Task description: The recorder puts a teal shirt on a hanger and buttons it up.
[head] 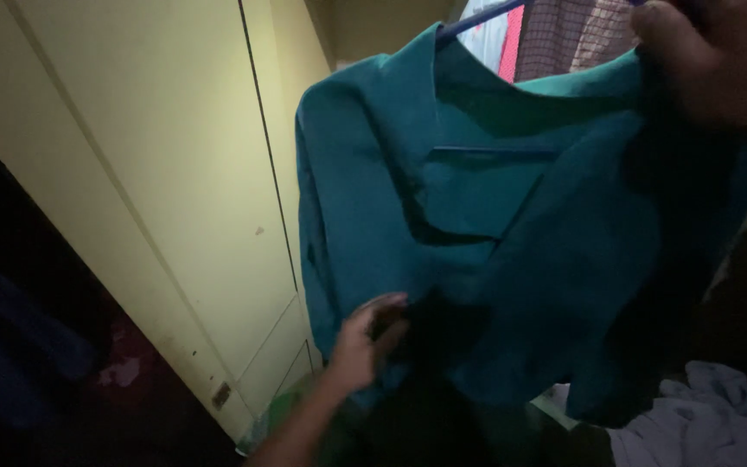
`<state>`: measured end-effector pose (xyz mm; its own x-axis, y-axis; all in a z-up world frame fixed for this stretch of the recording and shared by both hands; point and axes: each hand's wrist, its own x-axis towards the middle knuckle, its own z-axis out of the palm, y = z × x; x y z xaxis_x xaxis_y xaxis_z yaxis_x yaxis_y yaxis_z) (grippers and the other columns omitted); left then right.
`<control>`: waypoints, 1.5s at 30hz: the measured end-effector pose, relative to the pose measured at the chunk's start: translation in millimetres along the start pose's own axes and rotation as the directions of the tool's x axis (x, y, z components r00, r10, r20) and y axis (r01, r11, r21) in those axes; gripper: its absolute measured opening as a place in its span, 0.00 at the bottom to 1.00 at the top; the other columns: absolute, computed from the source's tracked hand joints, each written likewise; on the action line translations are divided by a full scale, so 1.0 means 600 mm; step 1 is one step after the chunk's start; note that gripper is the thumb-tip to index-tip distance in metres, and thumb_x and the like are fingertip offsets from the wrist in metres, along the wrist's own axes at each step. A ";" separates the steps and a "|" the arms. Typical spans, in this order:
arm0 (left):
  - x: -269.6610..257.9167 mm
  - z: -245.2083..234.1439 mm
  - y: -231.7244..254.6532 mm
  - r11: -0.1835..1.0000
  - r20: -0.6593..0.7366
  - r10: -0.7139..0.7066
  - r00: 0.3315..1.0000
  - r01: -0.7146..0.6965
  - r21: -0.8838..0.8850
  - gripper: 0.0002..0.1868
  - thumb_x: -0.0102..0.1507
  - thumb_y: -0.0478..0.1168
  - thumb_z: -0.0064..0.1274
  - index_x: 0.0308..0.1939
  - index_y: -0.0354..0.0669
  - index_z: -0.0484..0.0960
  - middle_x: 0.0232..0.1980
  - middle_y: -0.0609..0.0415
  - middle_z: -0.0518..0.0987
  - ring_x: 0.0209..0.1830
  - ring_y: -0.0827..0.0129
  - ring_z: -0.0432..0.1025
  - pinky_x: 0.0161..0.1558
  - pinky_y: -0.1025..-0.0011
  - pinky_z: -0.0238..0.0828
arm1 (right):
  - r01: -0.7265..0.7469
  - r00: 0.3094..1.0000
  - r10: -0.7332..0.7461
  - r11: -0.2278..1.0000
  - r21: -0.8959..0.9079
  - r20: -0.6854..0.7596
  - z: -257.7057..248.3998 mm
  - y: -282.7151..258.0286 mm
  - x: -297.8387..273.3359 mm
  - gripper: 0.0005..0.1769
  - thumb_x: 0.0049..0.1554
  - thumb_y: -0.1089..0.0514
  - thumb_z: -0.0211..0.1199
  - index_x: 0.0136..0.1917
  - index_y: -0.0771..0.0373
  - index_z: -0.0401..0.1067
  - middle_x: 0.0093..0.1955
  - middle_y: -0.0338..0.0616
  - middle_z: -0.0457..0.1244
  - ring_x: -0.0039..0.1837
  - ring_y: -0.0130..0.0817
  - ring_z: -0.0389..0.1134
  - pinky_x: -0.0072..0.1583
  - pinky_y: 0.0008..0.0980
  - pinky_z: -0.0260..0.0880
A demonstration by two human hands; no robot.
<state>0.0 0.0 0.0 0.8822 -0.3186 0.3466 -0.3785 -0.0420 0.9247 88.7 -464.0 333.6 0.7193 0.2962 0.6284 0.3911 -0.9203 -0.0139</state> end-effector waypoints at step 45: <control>-0.029 0.094 0.030 0.766 0.442 -0.254 0.860 -0.100 0.635 0.12 0.68 0.46 0.45 0.51 0.44 0.72 0.42 0.39 0.81 0.42 0.44 0.76 0.42 0.50 0.71 | -0.663 0.602 0.159 0.645 0.379 0.783 0.410 -0.115 -0.251 0.17 0.63 0.48 0.59 0.51 0.62 0.80 0.36 0.34 0.62 0.39 0.23 0.58 0.42 0.29 0.61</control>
<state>-37.9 -48.8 1.8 0.7313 -0.6820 -0.0060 -0.5561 -0.6014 0.5736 94.5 -382.0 48.9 0.9445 0.2320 -0.2327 -0.0072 -0.6933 -0.7206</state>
